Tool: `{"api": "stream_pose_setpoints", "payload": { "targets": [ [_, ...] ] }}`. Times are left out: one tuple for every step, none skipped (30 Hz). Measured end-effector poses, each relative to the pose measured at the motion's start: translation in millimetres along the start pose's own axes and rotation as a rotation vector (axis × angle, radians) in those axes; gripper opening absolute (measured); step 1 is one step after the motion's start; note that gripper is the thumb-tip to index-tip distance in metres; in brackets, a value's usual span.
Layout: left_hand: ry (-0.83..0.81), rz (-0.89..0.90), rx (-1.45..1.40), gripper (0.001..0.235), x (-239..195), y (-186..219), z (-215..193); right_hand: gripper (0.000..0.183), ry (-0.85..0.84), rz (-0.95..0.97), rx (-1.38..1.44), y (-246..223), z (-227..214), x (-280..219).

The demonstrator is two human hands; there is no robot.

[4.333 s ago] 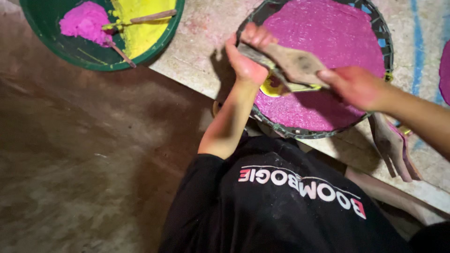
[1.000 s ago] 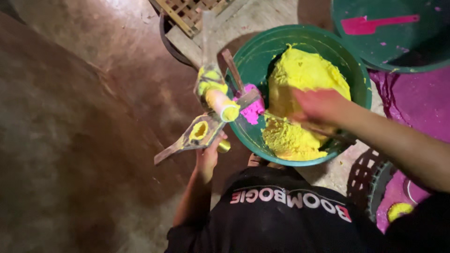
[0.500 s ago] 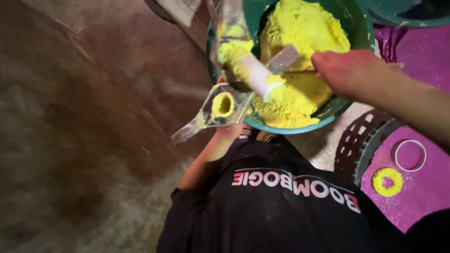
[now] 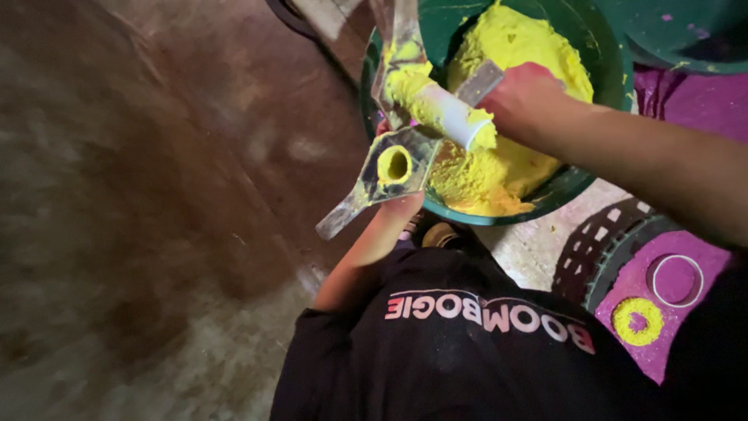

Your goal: The person uses a wooden applicator to scoop yellow and pink powders from green basins and applies them into circular molds on a purple surface. They repeatedly fill the molds with yellow powder first, then add pink powder into the center of each yellow ring.

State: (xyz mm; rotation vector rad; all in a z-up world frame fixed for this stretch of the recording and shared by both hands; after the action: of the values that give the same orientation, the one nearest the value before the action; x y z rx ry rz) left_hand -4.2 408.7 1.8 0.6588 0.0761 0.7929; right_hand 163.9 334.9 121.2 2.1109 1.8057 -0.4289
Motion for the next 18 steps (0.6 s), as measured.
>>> {"api": "stream_pose_setpoints", "payload": {
  "targets": [
    [0.028,-0.031,-0.129,0.054,1,-1,-2,0.021,0.046,-0.013,0.034,-1,1,3],
    [0.054,-0.046,-0.187,0.054,1,-2,-3,0.02,0.153,-0.046,0.141,-4,0,3],
    [0.052,-0.045,-0.163,0.053,2,-1,-2,0.022,0.261,-0.082,0.248,-7,-3,0],
    [0.056,-0.042,-0.156,0.053,4,-1,-1,0.025,0.367,-0.117,0.356,-7,-6,-3],
    [0.062,-0.041,-0.136,0.053,2,0,0,0.026,0.321,-0.088,0.36,-8,2,-4],
    [0.068,-0.043,-0.122,0.053,2,0,0,0.028,0.275,-0.06,0.363,-7,10,-7],
    [0.072,-0.043,-0.116,0.052,0,-1,0,0.03,0.229,-0.028,0.365,-5,19,-10],
    [0.078,-0.044,-0.108,0.052,0,-2,0,0.032,0.183,0.003,0.366,-3,27,-13],
    [0.077,-0.045,-0.105,0.052,0,-4,2,0.034,0.138,0.038,0.363,0,33,-17],
    [0.079,-0.049,-0.103,0.052,1,-5,3,0.036,0.093,0.073,0.36,3,40,-20],
    [0.083,-0.052,-0.101,0.052,1,-7,3,0.033,0.072,0.092,0.354,4,44,-22],
    [0.083,-0.055,-0.099,0.051,1,-7,4,0.031,0.051,0.111,0.347,3,50,-24],
    [0.083,-0.058,-0.095,0.051,1,-7,3,0.029,0.031,0.13,0.342,1,54,-26],
    [0.085,-0.061,-0.089,0.051,0,-7,3,0.029,0.004,0.153,0.373,-1,59,-27],
    [0.081,-0.063,-0.088,0.051,2,-7,2,0.03,-0.018,0.178,0.404,-3,62,-29],
    [0.078,-0.067,-0.084,0.05,2,-7,2,0.03,-0.04,0.204,0.435,-5,65,-30],
    [0.074,-0.07,-0.082,0.05,3,-7,3,0.029,-0.086,0.175,0.398,-12,66,-33],
    [0.07,-0.075,-0.083,0.05,3,-7,3,0.029,-0.133,0.146,0.361,-19,66,-36]
  ]
}}
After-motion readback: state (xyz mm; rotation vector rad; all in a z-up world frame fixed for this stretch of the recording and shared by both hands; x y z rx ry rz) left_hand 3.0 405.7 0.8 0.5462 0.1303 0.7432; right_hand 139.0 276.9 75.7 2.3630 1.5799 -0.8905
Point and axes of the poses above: each hand's wrist, its own x-axis towards the middle knuckle, its own z-axis out of the palm, y = z × x, the point moved 7 cm from there along x, towards the middle knuckle, and after that the axes turned 6 degrees about -z, right-handed, at the moved point
